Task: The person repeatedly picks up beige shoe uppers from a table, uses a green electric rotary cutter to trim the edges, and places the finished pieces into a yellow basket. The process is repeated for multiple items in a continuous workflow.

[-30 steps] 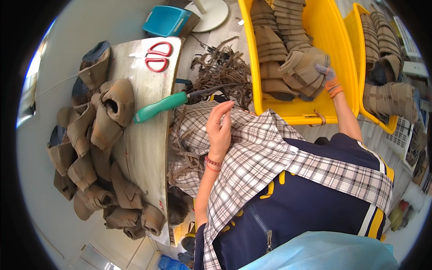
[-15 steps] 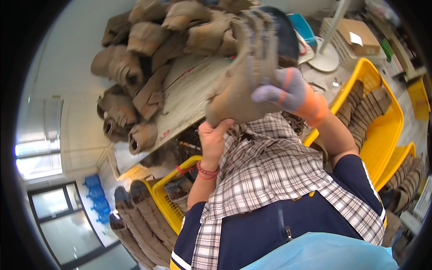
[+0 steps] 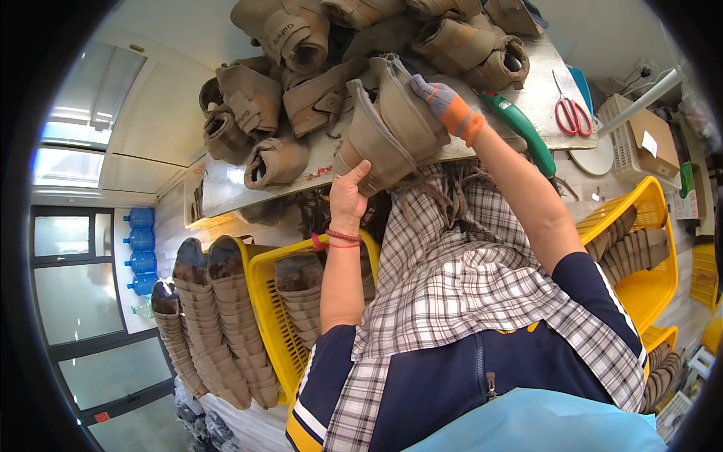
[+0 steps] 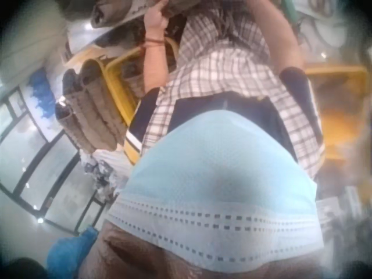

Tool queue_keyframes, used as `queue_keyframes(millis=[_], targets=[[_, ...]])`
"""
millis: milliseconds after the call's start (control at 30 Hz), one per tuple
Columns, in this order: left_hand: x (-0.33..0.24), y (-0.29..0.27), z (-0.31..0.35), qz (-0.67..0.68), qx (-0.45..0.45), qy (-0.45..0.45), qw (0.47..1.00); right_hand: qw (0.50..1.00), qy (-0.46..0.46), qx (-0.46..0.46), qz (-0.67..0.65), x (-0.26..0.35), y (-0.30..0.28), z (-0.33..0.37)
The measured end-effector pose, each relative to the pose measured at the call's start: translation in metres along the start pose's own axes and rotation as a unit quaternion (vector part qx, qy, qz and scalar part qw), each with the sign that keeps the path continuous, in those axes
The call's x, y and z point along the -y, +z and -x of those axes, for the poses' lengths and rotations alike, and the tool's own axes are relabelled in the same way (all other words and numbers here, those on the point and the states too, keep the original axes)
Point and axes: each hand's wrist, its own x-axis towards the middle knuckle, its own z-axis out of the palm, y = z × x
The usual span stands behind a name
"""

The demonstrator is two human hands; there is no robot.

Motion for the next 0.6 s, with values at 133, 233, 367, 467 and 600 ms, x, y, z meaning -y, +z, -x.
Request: queue_keyframes(millis=[133, 233, 367, 467, 600], targets=[[0.013, -0.021, -0.009, 0.125, -0.021, -0.029, 0.991, 0.994, -0.067, -0.075, 0.035, 0.006, -0.02, 0.018], [0.02, -0.033, -0.008, 0.168, -0.033, -0.042, 0.984, 0.816, -0.243, -0.266, 0.452, 0.014, -0.058, 0.052], [0.026, -0.035, -0.01, 0.153, -0.012, -0.066, 0.986, 0.728, 0.009, -0.3, 0.617, -0.011, -0.121, 0.075], [0.019, -0.031, -0.024, 0.14, -0.016, -0.053, 0.989, 0.824, 0.196, -0.153, 0.509, -0.009, -0.134, 0.071], [0.012, -0.031, -0.032, 0.232, 0.015, -0.082, 0.969, 0.902, 0.244, -0.067, 0.349, -0.007, -0.16, 0.074]])
